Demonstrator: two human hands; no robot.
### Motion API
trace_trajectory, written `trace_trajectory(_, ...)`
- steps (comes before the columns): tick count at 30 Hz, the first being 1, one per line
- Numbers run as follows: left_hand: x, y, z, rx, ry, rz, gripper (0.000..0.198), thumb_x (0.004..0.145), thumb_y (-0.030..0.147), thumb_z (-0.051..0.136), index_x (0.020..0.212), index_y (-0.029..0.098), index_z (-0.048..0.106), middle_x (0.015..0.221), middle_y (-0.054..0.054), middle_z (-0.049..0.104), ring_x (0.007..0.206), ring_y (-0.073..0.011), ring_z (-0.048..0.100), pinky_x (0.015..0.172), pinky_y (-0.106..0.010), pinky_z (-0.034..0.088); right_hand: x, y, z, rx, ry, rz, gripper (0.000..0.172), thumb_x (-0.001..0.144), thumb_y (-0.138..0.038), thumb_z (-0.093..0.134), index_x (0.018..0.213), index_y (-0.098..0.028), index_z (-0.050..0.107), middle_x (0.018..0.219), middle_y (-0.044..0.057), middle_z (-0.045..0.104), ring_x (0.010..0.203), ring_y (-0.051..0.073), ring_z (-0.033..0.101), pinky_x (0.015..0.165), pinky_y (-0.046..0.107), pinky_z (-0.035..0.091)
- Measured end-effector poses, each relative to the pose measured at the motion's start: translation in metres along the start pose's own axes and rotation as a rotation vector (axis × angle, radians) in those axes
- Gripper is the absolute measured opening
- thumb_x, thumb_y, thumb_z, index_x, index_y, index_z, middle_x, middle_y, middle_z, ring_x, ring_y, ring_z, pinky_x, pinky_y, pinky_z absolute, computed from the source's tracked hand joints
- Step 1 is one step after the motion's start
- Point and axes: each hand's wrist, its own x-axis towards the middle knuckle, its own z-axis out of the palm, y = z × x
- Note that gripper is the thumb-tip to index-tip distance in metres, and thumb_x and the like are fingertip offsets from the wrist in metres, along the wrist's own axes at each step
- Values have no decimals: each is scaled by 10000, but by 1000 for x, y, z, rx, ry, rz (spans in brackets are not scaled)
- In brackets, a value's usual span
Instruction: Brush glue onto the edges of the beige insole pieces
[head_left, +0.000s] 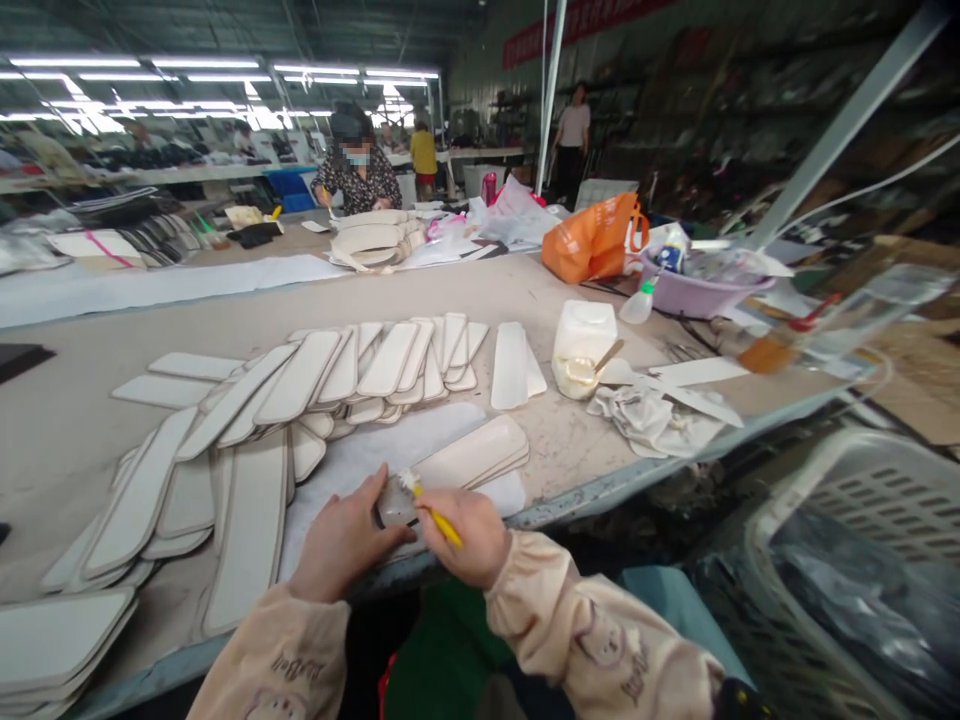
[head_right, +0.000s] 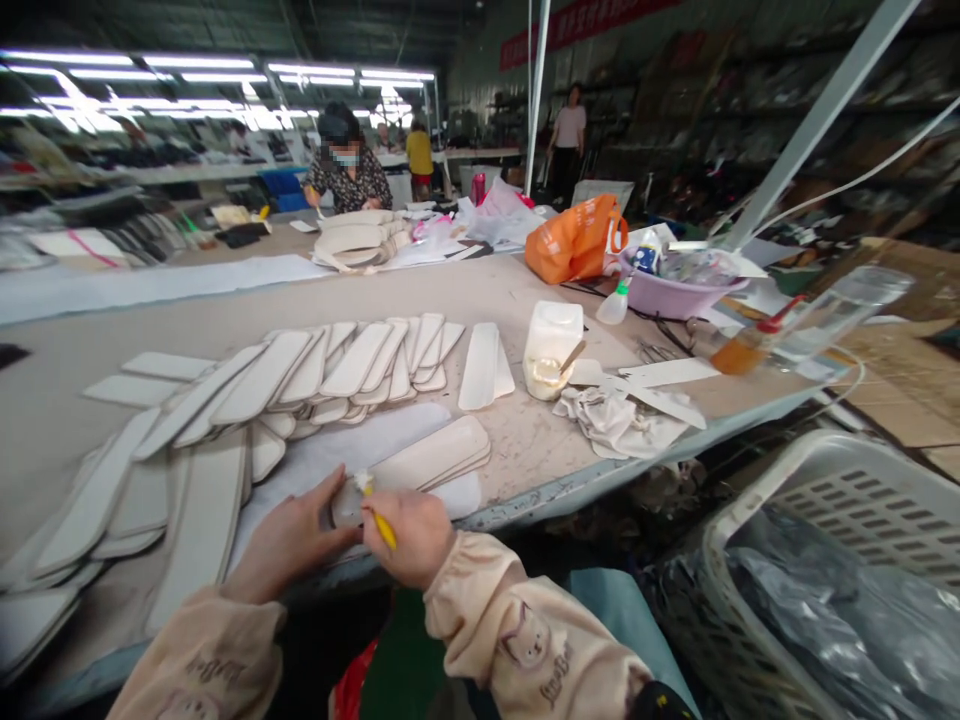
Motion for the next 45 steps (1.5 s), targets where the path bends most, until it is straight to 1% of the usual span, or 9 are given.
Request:
trace_trajectory(8,0,5,-9,48,-35,-31,897,735,575,596,1483,169,313,1281,-148,619,1186,-331,562,982,-395,389,2,56,-72,-363,236,446,267,917,-323,440,935,-183,667,725,67,709,659,206,682,600,261,429)
trace_trajectory(11,0,5,-8,61,-42,-30,892,735,569,592,1481,161,318,1292,-151,612,1176,-325,569,976,-381,390,-3,54,-76,-316,226,412,278,928,-325,421,933,-179,658,742,66,710,683,196,684,621,251,429)
trace_trajectory(15,1,5,-9,61,-58,-45,885,742,574,577,1483,166,315,1239,-148,645,1086,-332,616,894,-374,429,-8,32,-62,-129,67,219,254,934,-315,419,931,-203,648,766,35,713,712,151,682,666,213,436)
trace_trajectory(18,1,7,-10,48,-69,-73,874,742,555,586,1486,189,309,1214,-125,662,1064,-322,625,870,-357,436,-3,30,-67,-238,75,307,231,912,-305,447,897,-205,655,690,36,695,651,168,670,615,232,417)
trace_trajectory(22,2,6,-11,25,-74,-64,850,746,523,595,1480,196,321,1276,-106,631,1124,-304,603,902,-345,430,3,51,-99,-324,237,492,225,890,-294,459,860,-193,657,644,50,673,605,186,646,567,254,389)
trace_trajectory(29,5,-3,-12,-110,-79,7,908,720,518,608,1482,133,300,1461,-105,453,1334,-290,438,1083,-381,345,-2,71,-148,255,667,471,288,933,-435,453,877,-190,595,567,-25,590,533,119,566,594,232,444)
trace_trajectory(35,8,-3,-23,-151,-43,6,950,721,550,598,1487,101,260,1484,-151,409,1293,-286,489,1053,-398,393,-2,76,-165,495,888,479,305,902,-461,507,876,-172,600,550,-43,569,476,88,480,497,206,397)
trace_trajectory(40,19,38,-55,-133,85,93,668,819,549,495,1352,147,510,1327,-98,598,1136,-259,614,896,-357,509,-1,79,-173,621,994,451,283,893,-433,521,870,-165,606,542,-44,565,451,81,455,452,201,370)
trace_trajectory(45,65,110,-86,-120,102,314,434,837,482,516,1089,182,704,1123,-39,720,1072,-213,645,987,-305,462,0,80,-177,676,1025,444,265,893,-414,513,871,-163,597,539,-43,564,445,78,452,439,199,364)
